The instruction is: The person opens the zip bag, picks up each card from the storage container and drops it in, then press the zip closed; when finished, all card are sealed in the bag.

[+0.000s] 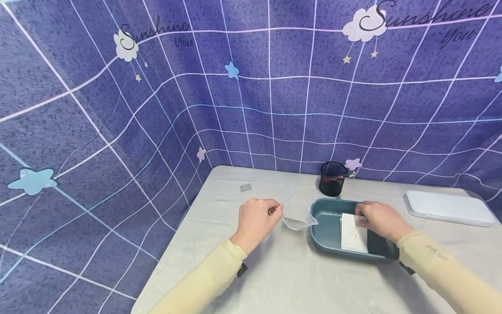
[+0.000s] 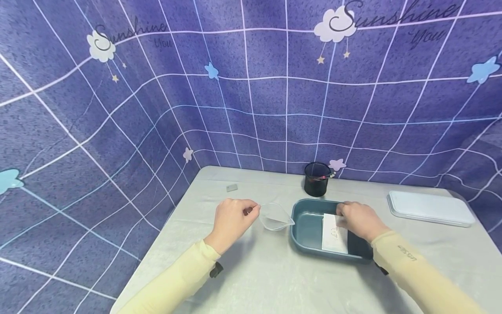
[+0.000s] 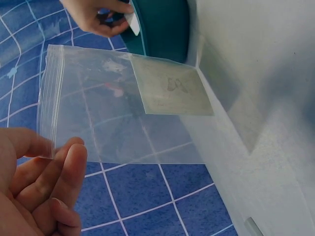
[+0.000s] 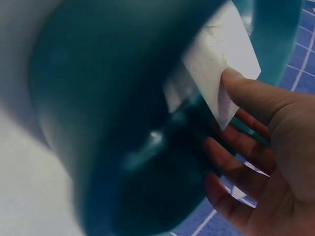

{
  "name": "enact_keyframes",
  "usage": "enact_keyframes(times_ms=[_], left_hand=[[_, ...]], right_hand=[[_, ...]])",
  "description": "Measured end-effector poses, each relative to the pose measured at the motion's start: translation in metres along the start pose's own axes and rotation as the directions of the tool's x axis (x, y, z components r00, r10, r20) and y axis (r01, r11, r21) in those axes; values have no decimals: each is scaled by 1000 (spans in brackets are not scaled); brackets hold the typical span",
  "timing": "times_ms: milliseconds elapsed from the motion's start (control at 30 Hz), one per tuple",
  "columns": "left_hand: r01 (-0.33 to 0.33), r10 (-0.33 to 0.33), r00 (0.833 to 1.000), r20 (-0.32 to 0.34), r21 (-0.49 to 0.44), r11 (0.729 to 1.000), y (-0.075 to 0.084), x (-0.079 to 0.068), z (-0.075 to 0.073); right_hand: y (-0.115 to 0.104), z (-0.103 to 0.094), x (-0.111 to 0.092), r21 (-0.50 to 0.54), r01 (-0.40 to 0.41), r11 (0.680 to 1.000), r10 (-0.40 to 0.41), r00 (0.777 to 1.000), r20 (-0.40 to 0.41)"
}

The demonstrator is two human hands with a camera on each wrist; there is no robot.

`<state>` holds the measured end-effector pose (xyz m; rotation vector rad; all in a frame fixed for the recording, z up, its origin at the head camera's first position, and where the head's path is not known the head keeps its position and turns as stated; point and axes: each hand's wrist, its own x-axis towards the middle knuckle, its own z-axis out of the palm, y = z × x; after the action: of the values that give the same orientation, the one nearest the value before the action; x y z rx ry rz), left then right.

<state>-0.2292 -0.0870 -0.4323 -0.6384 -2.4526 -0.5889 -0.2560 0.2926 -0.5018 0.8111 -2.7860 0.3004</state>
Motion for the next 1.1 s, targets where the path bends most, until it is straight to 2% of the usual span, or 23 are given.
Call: enact_keyframes(times_ms=[200, 433, 567, 700, 800, 900, 1100], left_hand=[[-3, 3, 1000, 4, 9, 1000, 1, 1, 0], [-2, 2, 1000, 7, 8, 1000, 1, 1, 1], [-4, 4, 1000, 8, 11, 1000, 2, 1, 0], [-3, 3, 1000, 4, 6, 1000, 2, 1, -1], [-2, 2, 1000, 0, 3, 1000, 3, 1, -1], [1, -1, 1000, -1, 7, 1000, 3, 1, 0], [9, -9, 1000, 3, 3, 1000, 2, 1, 0]], right_hand=[[-6, -20, 4, 7, 12, 1000, -13, 1000, 6], [-12, -44, 6, 86, 47, 995, -55, 994, 97], [-16, -52, 7, 134, 82, 988, -101, 985, 138], [-23, -57, 8, 141, 84, 986, -105, 982, 154], [-31, -61, 7, 125, 87, 988, -99, 991, 93], [-41, -66, 7, 103, 103, 989, -102, 995, -18], [-63, -80, 9, 70, 142, 987, -125, 970, -210]])
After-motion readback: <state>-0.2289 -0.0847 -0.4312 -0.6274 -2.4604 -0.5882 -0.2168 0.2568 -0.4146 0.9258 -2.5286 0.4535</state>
